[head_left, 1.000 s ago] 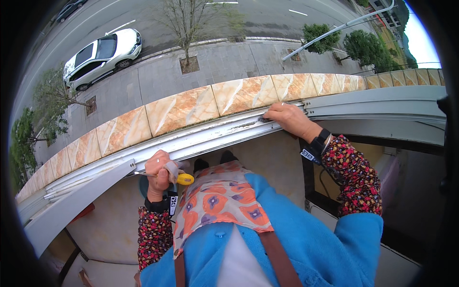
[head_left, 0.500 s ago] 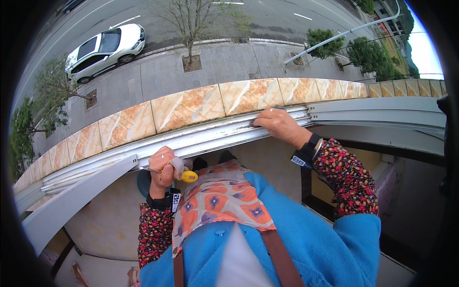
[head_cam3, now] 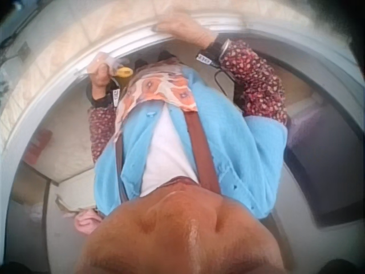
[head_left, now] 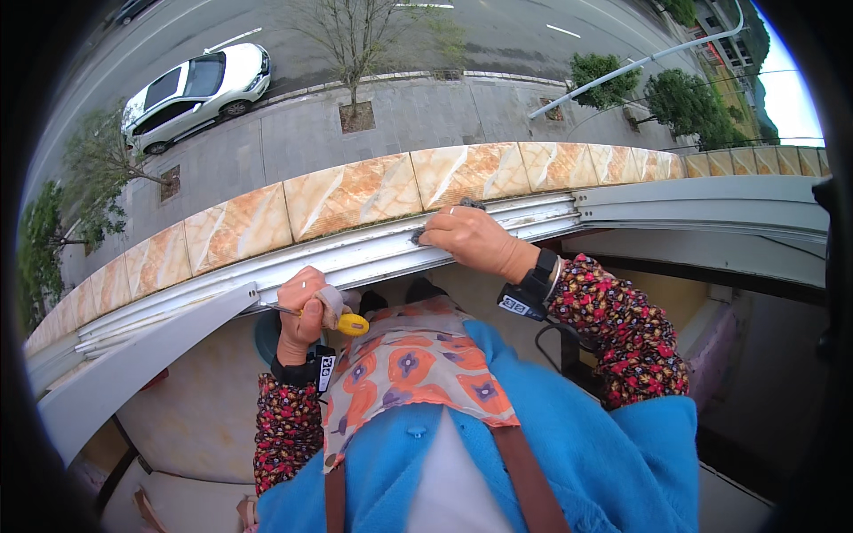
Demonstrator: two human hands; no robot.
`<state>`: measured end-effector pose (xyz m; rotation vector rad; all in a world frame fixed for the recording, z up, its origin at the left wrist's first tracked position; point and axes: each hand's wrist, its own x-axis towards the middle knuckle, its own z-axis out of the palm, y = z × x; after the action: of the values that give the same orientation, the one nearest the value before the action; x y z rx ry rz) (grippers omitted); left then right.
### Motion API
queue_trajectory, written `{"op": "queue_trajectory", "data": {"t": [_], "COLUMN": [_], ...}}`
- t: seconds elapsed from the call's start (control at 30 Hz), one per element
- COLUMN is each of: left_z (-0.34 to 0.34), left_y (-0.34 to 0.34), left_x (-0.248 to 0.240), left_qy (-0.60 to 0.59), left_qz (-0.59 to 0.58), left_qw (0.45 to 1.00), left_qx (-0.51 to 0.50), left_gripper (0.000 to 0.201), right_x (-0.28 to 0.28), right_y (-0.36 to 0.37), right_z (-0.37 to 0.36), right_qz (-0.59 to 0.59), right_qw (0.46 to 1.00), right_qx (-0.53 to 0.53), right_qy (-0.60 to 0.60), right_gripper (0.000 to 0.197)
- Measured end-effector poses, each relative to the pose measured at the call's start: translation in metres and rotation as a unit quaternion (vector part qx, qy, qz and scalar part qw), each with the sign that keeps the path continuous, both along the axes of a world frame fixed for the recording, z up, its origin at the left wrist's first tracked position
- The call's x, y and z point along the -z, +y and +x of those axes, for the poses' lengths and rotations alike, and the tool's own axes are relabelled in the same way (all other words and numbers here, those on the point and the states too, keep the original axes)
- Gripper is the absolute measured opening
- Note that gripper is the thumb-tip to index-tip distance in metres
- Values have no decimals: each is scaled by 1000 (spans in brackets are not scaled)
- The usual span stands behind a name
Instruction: The person cleans the window frame using a cloth and a screwdriver. They repeatedly dip the cloth into a bucket of water, wring it out, and wipe the frame while using the screwdriver to scrape or loosen debris from the frame's grooves.
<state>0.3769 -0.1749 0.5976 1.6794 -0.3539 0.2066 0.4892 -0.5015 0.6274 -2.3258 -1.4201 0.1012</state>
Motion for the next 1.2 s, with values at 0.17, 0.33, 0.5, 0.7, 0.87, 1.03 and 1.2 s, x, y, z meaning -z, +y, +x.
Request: {"op": "queue_trajectory", "data": {"t": [0.17, 0.33, 0.5, 0.7, 0.87, 1.03, 1.2], "left_z": [2, 2, 3, 0, -2, 0, -1], "left_y": [-1, -1, 0, 1, 2, 2, 2], "left_x": [-2, -4, -4, 1, 3, 3, 2], "left_qy": [-9, -18, -11, -20, 10, 3, 4], "left_qz": [5, 26, 4, 15, -1, -13, 15], "left_qw": [1000, 999, 1000, 1000, 1000, 1000, 1000], "left_qx": [4, -3, 7, -7, -14, -3, -5], "left_gripper": [54, 53, 50, 49, 50, 49, 51], "right_x": [-37, 6, 0, -20, 29, -19, -37], "right_y": [-70, 4, -27, -44, 31, -117, -74], "right_z": [16, -1, 1, 4, -22, 5, -1], "right_qz": [-180, -47, -38, -76, 14, -92, -108], "right_qw": [977, 999, 998, 994, 999, 975, 945], "right_qx": [112, 11, 46, 74, 45, 201, 303], "right_qy": [25, 8, 3, -12, 26, -1, 57], "right_gripper": [23, 25, 24, 19, 28, 21, 17]}}
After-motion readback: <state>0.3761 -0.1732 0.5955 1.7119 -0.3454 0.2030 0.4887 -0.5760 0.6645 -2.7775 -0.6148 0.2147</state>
